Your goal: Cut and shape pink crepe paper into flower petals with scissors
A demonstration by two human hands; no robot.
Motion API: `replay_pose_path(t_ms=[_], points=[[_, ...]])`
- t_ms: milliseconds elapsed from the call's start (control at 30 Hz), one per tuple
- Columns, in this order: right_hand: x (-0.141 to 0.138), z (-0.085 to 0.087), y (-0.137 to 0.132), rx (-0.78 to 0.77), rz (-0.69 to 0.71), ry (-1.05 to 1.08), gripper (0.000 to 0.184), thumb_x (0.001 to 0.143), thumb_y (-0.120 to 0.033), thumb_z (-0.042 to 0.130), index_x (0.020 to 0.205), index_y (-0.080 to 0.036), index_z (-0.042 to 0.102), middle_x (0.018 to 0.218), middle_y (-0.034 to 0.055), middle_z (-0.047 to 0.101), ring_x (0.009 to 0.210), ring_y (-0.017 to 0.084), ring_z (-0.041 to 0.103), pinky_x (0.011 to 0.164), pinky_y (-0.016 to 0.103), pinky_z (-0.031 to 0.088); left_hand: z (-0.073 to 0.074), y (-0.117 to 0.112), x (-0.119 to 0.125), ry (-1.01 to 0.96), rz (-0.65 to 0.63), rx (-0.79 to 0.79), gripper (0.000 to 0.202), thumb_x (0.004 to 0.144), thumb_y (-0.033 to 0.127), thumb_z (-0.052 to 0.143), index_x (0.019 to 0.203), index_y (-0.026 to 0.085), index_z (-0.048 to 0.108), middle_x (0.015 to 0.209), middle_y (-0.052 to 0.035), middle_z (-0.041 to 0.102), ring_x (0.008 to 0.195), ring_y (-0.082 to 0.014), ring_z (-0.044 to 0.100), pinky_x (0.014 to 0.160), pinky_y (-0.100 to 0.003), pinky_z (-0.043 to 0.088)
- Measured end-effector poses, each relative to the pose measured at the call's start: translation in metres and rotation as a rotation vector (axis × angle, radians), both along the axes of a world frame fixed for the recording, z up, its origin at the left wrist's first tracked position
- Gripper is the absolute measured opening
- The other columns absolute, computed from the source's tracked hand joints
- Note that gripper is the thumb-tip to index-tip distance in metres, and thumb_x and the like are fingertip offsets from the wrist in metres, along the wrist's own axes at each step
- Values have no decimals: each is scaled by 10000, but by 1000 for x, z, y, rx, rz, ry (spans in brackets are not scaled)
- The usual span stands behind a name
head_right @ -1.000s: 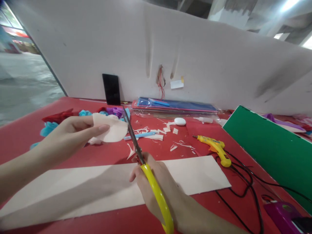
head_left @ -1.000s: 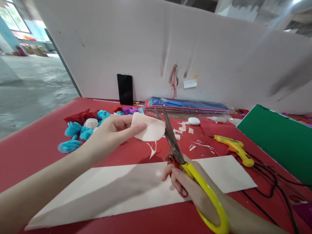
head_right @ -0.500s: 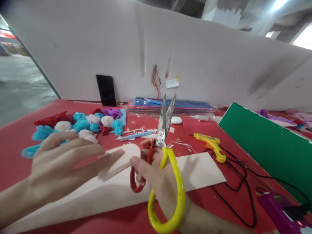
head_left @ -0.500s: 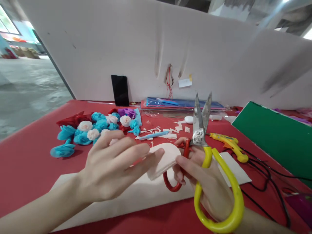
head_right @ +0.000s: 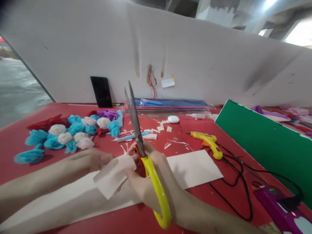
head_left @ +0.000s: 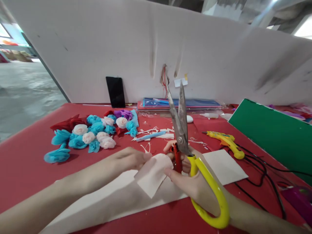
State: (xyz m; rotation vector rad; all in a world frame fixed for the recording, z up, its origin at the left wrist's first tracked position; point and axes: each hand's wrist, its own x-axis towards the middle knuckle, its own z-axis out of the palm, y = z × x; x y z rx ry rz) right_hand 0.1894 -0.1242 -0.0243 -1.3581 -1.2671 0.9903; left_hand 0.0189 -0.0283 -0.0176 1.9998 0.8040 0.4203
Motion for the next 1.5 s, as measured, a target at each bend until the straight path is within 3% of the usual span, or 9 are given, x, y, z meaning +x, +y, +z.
replay_pose_path(t_ms=[67,133,233,433,667,833,1067,1267,1500], points=[[0,6,-1,-83,59,-21,222,716,-95,559,885,-227,503,748,-48,522,637,81,552,614,190,481,3,-4,2,115,-188,-268,230,772,396,569,778,235,733,770,-17,727,723,-198,661,614,-226,489],[-1,10,-1,-136,79,-1,222,711,-82,550,877,-221,498,727,-52,517,624,77,552,607,187,483,5,-8,6,152,-284,-412,280,789,423,550,752,215,734,720,-10,720,682,-179,643,620,-217,466],[-3,8,-1,-113,32,87,167,715,-125,574,834,-212,496,725,-42,536,641,84,567,579,173,494,6,-14,12,116,-241,-392,367,808,459,514,676,186,719,680,-5,700,616,-149,603,583,-202,431],[-4,1,-2,-74,12,268,137,747,-249,603,811,-193,495,718,-25,550,540,97,586,518,222,550,4,-26,16,-28,-129,-392,344,834,421,505,694,184,710,724,17,685,685,-118,573,653,-162,407],[-2,4,-4,-51,0,229,155,778,-258,603,893,-190,524,703,-42,537,556,67,579,523,162,535,4,-31,16,-35,-76,-347,348,817,409,531,643,155,693,561,42,570,493,-57,363,495,-145,308],[-4,6,-5,-41,-56,201,215,732,-249,635,915,-201,531,716,-39,533,591,61,570,473,110,486,4,-31,18,-97,-74,-344,377,834,383,515,594,156,697,530,29,588,471,-56,392,481,-137,319],[-1,1,-7,-68,-110,119,278,733,-327,650,952,-217,519,752,-30,550,627,73,570,513,138,475,4,-33,18,-226,-72,-479,323,827,323,541,580,181,693,534,44,638,489,-57,505,461,-100,367],[0,3,-8,-32,-50,135,248,775,-322,604,980,-216,514,799,-12,583,724,106,606,559,167,479,6,-32,17,-151,-93,-490,383,852,391,489,638,164,712,628,-16,716,598,-102,630,623,-124,469],[0,-1,-8,-59,-56,140,263,761,-344,639,955,-226,509,765,-37,556,665,86,567,541,168,451,5,-34,15,-130,-125,-596,389,826,388,520,540,176,675,506,-1,682,464,-108,613,507,-155,478]])
